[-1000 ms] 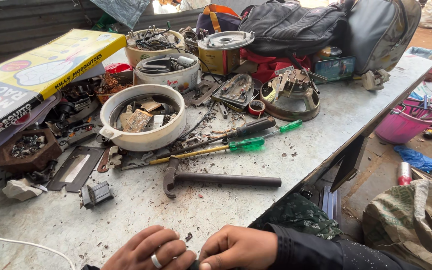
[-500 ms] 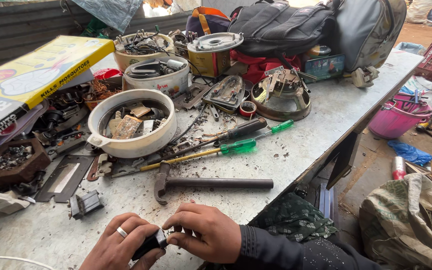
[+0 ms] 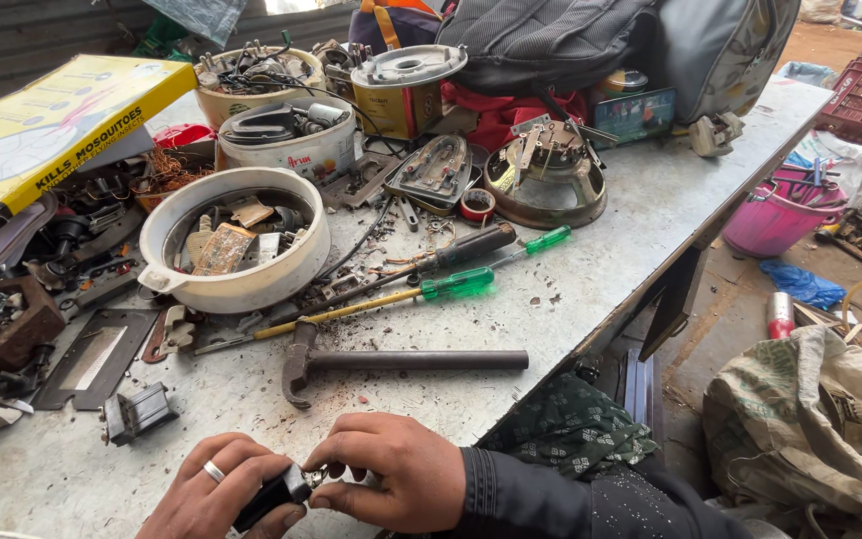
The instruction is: The person uses a hammer to repeatedly strike a small black plastic electronic component, attempting to break it apart or loosen internal parts, and then handles the detached pieces by hand on a cluttered workbench.
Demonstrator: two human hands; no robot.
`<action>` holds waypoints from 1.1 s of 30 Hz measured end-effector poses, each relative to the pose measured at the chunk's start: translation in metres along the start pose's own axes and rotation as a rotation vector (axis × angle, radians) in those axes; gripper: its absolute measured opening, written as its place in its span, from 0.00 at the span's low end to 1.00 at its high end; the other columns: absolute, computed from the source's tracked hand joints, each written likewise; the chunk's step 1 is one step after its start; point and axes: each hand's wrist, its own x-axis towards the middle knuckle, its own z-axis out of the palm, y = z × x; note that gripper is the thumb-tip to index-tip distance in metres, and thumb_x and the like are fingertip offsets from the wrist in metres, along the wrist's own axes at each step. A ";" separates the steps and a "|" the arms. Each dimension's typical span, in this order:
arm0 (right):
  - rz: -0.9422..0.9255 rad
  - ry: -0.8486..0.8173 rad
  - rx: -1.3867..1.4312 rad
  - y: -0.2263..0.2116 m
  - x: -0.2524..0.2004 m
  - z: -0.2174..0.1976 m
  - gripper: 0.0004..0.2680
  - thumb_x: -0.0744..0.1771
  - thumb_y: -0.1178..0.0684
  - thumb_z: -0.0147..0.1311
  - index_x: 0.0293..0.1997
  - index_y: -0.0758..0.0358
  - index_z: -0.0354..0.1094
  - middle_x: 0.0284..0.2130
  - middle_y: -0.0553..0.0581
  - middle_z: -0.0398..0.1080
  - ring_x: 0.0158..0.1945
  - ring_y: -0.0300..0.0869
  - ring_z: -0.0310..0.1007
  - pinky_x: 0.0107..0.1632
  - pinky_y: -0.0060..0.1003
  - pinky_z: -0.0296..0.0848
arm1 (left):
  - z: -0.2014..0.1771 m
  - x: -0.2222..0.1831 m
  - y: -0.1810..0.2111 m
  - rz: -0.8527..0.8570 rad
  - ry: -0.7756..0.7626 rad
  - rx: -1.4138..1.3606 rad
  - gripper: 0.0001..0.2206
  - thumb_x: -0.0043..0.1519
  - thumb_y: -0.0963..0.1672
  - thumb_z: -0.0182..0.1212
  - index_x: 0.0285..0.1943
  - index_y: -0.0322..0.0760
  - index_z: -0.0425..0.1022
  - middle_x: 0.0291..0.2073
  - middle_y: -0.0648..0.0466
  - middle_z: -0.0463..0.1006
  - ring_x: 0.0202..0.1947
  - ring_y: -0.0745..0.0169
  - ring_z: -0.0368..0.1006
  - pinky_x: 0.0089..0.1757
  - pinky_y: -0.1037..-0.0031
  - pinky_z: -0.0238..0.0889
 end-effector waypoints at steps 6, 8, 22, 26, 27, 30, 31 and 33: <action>0.020 -0.014 0.000 0.001 0.000 0.001 0.11 0.70 0.48 0.59 0.53 0.63 0.72 0.39 0.56 0.71 0.37 0.43 0.75 0.39 0.35 0.75 | 0.007 -0.002 -0.010 0.019 -0.033 0.007 0.21 0.57 0.57 0.67 0.50 0.46 0.79 0.38 0.58 0.83 0.55 0.56 0.78 0.57 0.55 0.65; 0.026 -0.016 0.001 0.001 0.000 0.001 0.11 0.70 0.48 0.59 0.53 0.63 0.72 0.39 0.56 0.71 0.37 0.43 0.75 0.39 0.35 0.75 | 0.001 0.004 0.000 -0.055 -0.068 -0.002 0.21 0.53 0.56 0.69 0.49 0.45 0.80 0.38 0.55 0.83 0.54 0.51 0.77 0.54 0.54 0.65; -0.031 0.006 -0.023 0.000 0.000 0.001 0.10 0.70 0.50 0.60 0.52 0.62 0.72 0.40 0.56 0.72 0.41 0.46 0.76 0.43 0.37 0.75 | -0.013 0.016 0.017 -0.081 -0.069 -0.003 0.22 0.49 0.56 0.72 0.47 0.43 0.81 0.35 0.54 0.83 0.51 0.51 0.79 0.52 0.54 0.67; -0.036 0.006 -0.031 0.001 -0.001 0.001 0.10 0.69 0.50 0.60 0.52 0.62 0.72 0.39 0.57 0.72 0.42 0.47 0.76 0.44 0.38 0.75 | -0.012 0.016 0.017 -0.081 -0.064 -0.001 0.22 0.49 0.55 0.72 0.47 0.43 0.81 0.35 0.54 0.83 0.51 0.50 0.78 0.51 0.54 0.67; -0.038 0.004 -0.031 0.001 -0.001 0.001 0.10 0.69 0.50 0.60 0.52 0.62 0.72 0.40 0.57 0.72 0.42 0.47 0.76 0.44 0.38 0.75 | -0.012 0.016 0.017 -0.085 -0.068 0.001 0.22 0.49 0.55 0.72 0.47 0.43 0.81 0.36 0.54 0.83 0.51 0.50 0.78 0.51 0.54 0.67; -0.044 0.002 -0.032 0.001 -0.001 0.001 0.10 0.69 0.50 0.60 0.52 0.63 0.72 0.40 0.57 0.71 0.42 0.47 0.76 0.44 0.38 0.75 | -0.012 0.014 0.017 -0.073 -0.049 0.000 0.22 0.49 0.55 0.71 0.47 0.43 0.81 0.36 0.53 0.83 0.51 0.50 0.78 0.51 0.55 0.67; -0.046 0.002 -0.033 0.001 -0.001 0.001 0.10 0.69 0.50 0.60 0.52 0.63 0.72 0.40 0.57 0.72 0.42 0.47 0.76 0.44 0.39 0.74 | -0.012 0.015 0.017 -0.071 -0.054 0.001 0.22 0.49 0.55 0.71 0.47 0.43 0.81 0.36 0.53 0.83 0.51 0.50 0.78 0.51 0.54 0.67; -0.046 0.000 -0.031 0.000 -0.001 0.001 0.10 0.69 0.50 0.60 0.52 0.63 0.72 0.40 0.57 0.72 0.43 0.47 0.76 0.44 0.39 0.74 | -0.011 0.016 0.016 -0.066 -0.064 0.002 0.22 0.49 0.56 0.71 0.47 0.43 0.81 0.36 0.53 0.84 0.51 0.51 0.79 0.52 0.53 0.66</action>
